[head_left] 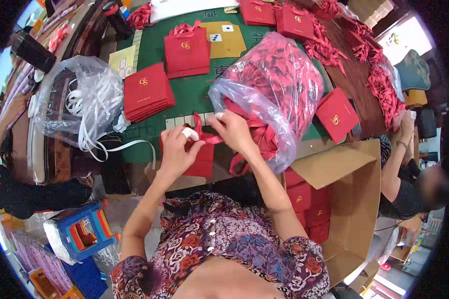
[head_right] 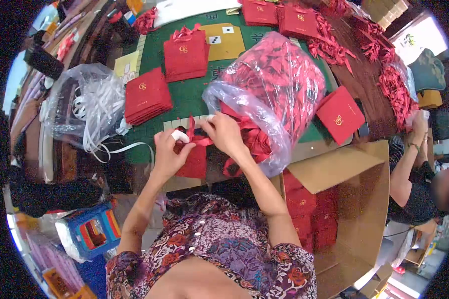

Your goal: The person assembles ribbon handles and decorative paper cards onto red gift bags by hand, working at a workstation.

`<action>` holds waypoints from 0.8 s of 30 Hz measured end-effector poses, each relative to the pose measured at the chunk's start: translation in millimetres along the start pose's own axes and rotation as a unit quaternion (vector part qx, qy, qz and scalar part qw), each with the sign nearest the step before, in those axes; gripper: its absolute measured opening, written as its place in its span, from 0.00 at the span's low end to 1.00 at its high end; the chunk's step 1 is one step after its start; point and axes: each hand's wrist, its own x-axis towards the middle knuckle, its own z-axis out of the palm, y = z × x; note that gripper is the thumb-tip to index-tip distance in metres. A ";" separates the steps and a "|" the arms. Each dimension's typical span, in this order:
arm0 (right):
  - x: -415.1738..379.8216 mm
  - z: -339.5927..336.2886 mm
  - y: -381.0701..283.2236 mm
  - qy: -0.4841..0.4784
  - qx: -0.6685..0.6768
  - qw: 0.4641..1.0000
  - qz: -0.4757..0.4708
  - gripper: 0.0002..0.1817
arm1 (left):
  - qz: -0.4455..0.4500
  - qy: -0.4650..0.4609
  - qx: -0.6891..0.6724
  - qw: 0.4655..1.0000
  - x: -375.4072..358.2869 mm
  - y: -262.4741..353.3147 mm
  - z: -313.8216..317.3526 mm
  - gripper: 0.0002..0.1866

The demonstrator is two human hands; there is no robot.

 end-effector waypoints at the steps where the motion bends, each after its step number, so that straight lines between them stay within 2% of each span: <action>1: -5.8 -7.9 0.1 -0.023 -0.038 0.998 -0.038 0.19 | 0.019 0.045 0.017 0.999 1.0 -2.4 -1.1 0.13; 2: -12.9 -16.0 -2.7 -0.022 -0.036 0.998 -0.042 0.19 | 0.019 0.048 0.020 0.998 1.7 -3.9 -2.8 0.13; 4: -26.3 -29.9 -8.5 0.002 -0.110 0.989 -0.094 0.18 | -0.037 0.079 0.047 0.995 3.5 -7.3 -6.6 0.13; 5: -30.8 -33.3 -7.2 0.002 -0.104 0.987 -0.123 0.14 | -0.059 0.067 0.029 0.996 3.2 -14.7 -3.3 0.12; 8: -39.7 -37.8 -27.0 -0.028 -0.058 0.989 -0.134 0.13 | -0.029 0.099 0.047 0.994 6.2 -21.2 11.7 0.12; 10: -35.4 -34.8 -45.2 -0.035 -0.076 0.987 -0.141 0.13 | -0.025 0.091 0.059 0.994 8.6 -28.5 26.1 0.12; 11: -32.7 -31.2 -53.7 -0.085 0.011 0.996 -0.016 0.13 | -0.005 0.112 0.075 0.991 10.2 -30.4 32.1 0.12; 12: -30.5 -27.2 -58.9 -0.134 0.098 0.980 0.109 0.14 | 0.015 0.131 0.091 0.987 10.8 -30.5 36.2 0.13; 13: -25.9 -10.6 -46.4 -0.135 0.228 0.958 0.114 0.15 | 0.011 0.130 0.093 0.987 9.2 -26.9 36.9 0.13; 15: -18.6 14.8 -20.9 -0.113 0.277 0.949 0.099 0.15 | -0.022 0.157 0.018 0.987 1.3 -19.8 36.9 0.17; 16: -12.5 16.2 -28.4 -0.093 0.316 0.940 0.093 0.15 | -0.067 0.129 -0.047 0.988 -11.3 -18.5 37.6 0.18; 17: -12.0 5.7 -33.2 -0.137 0.323 0.929 0.120 0.14 | -0.130 0.109 -0.217 0.961 -22.5 -17.8 42.2 0.18; 18: -8.9 -1.9 -42.7 -0.165 0.370 0.899 0.164 0.13 | -0.187 0.089 -0.379 0.902 -29.3 -16.7 47.6 0.18; 20: -6.0 16.7 -31.9 -0.100 0.387 0.907 0.134 0.12 | -0.253 0.016 -0.479 0.841 -34.0 3.9 35.7 0.20; 21: -3.7 21.7 -30.5 -0.073 0.369 0.918 0.123 0.12 | -0.263 0.001 -0.479 0.838 -36.2 8.1 40.6 0.23; 22: -2.6 24.0 -30.4 -0.079 0.403 0.902 0.136 0.12 | -0.277 -0.010 -0.497 0.822 -38.6 15.6 42.1 0.24; 24: 0.1 18.1 -31.6 -0.074 0.292 0.939 0.164 0.12 | -0.256 -0.074 -0.472 0.840 -45.5 27.3 42.4 0.25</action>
